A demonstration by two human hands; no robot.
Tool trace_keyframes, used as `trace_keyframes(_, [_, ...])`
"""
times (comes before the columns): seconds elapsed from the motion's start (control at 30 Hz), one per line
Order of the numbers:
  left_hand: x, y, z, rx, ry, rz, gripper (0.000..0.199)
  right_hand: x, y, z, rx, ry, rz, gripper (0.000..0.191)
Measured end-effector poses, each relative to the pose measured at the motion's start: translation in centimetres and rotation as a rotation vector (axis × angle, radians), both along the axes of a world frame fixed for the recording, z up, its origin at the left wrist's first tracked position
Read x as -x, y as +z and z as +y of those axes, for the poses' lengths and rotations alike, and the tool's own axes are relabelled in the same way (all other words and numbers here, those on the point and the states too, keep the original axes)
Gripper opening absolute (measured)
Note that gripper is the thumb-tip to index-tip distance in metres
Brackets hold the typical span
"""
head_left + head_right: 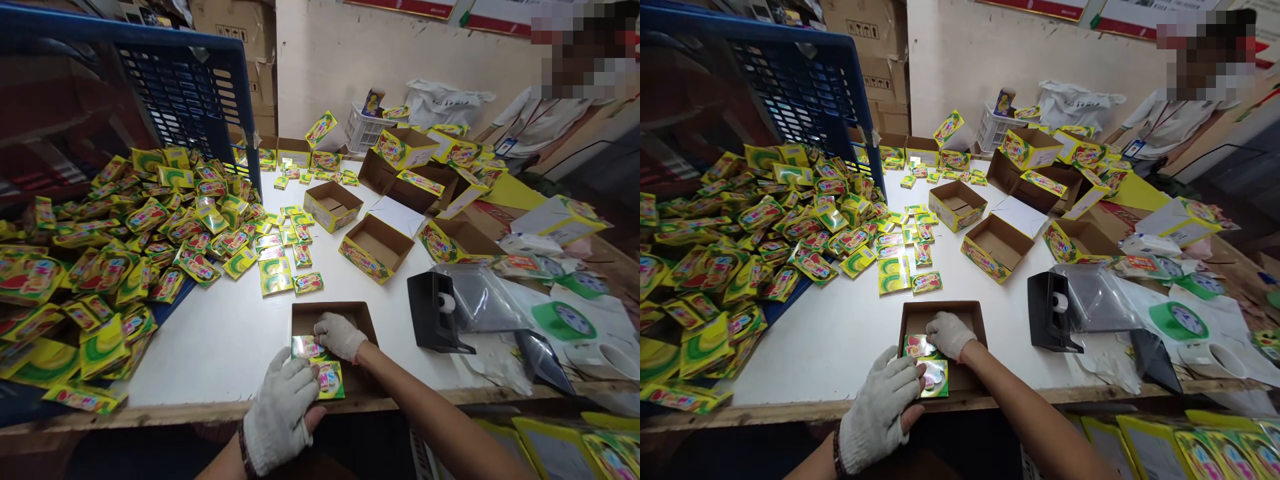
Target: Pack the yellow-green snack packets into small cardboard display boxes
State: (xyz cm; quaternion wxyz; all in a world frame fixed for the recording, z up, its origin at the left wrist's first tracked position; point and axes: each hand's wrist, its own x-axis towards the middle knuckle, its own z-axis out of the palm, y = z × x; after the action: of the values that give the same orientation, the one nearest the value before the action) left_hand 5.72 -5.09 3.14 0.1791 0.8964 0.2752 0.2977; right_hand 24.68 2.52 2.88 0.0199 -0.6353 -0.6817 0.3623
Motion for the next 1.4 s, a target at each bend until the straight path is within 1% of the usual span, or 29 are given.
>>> trace_keyframes(0.03, [0.1, 0.2, 0.2, 0.021, 0.007, -0.012, 0.036, 0.0, 0.5, -0.4, -0.017, -0.001, -0.010, 0.010])
trace_keyframes(0.1, [0.2, 0.6, 0.8, 0.051, 0.035, -0.046, 0.042, -0.3, 1.7, -1.7, -0.021, -0.045, -0.045, 0.019])
trace_keyframes(0.17, [0.2, 0.8, 1.7, 0.049, 0.085, -0.092, 0.045, -0.4, 2.8, -3.4, 0.035, -0.083, -0.070, 0.025])
trace_keyframes(0.2, [0.2, 0.8, 2.2, 0.044, 0.103, -0.110, 0.047, -0.4, 3.2, -4.2, 0.067, -0.087, -0.077, 0.027])
trace_keyframes(0.27, [0.2, 0.7, 3.1, 0.041, 0.123, -0.138, 0.051, -0.5, 3.7, -5.5, 0.108, -0.097, -0.065, 0.023])
trace_keyframes(0.33, [0.3, 0.5, 3.7, 0.051, 0.148, -0.183, 0.051, -1.2, 4.1, -5.9, 0.127, -0.131, 0.018, 0.014])
trace_keyframes(0.4, [0.5, 0.4, 3.7, 0.063, 0.156, -0.228, 0.048, -2.5, 4.3, -5.2, 0.147, -0.196, 0.154, 0.010])
trace_keyframes(0.43, [0.5, 0.4, 3.5, 0.058, 0.135, -0.231, 0.047, -3.1, 4.3, -4.6, 0.128, -0.230, 0.213, 0.010])
trace_keyframes(0.47, [0.5, 0.4, 3.2, 0.046, 0.098, -0.211, 0.045, -3.7, 4.2, -3.9, 0.079, -0.261, 0.244, 0.011])
trace_keyframes(0.53, [0.4, 0.2, 2.3, 0.000, 0.019, -0.124, 0.042, -4.2, 3.6, -2.3, -0.077, -0.288, 0.216, 0.013])
trace_keyframes(0.6, [0.1, -0.2, 1.3, -0.029, 0.014, -0.032, 0.037, -3.7, 2.6, -1.0, -0.213, -0.241, 0.113, 0.015])
trace_keyframes(0.67, [-0.1, -0.7, 0.5, -0.020, 0.043, 0.034, 0.029, -2.4, 1.5, -0.2, -0.273, -0.144, -0.034, 0.020])
trace_keyframes(0.77, [-0.1, -1.5, 0.1, -0.005, 0.046, 0.061, 0.020, -0.6, 0.2, 0.5, -0.270, -0.017, -0.262, 0.026])
trace_keyframes(0.83, [0.0, -1.9, 0.3, -0.011, 0.034, 0.049, 0.019, -0.2, -0.1, 0.8, -0.249, 0.017, -0.336, 0.027])
trace_keyframes(1.03, [0.3, -2.4, 0.7, -0.015, 0.023, 0.056, 0.024, -1.1, -0.2, 0.3, -0.278, 0.019, -0.335, 0.028])
trace_keyframes(1.1, [0.3, -2.4, 0.7, -0.032, 0.010, 0.056, 0.025, -0.9, -0.2, 0.1, -0.269, 0.015, -0.352, 0.030])
trace_keyframes(1.27, [0.4, -2.3, 0.7, -0.038, 0.008, 0.077, 0.025, 1.6, -0.4, 0.5, -0.194, 0.049, -0.387, 0.028])
trace_keyframes(1.4, [0.9, -2.5, 0.7, -0.044, 0.006, 0.065, 0.018, 3.4, -0.4, 0.6, -0.166, 0.041, -0.388, 0.031])
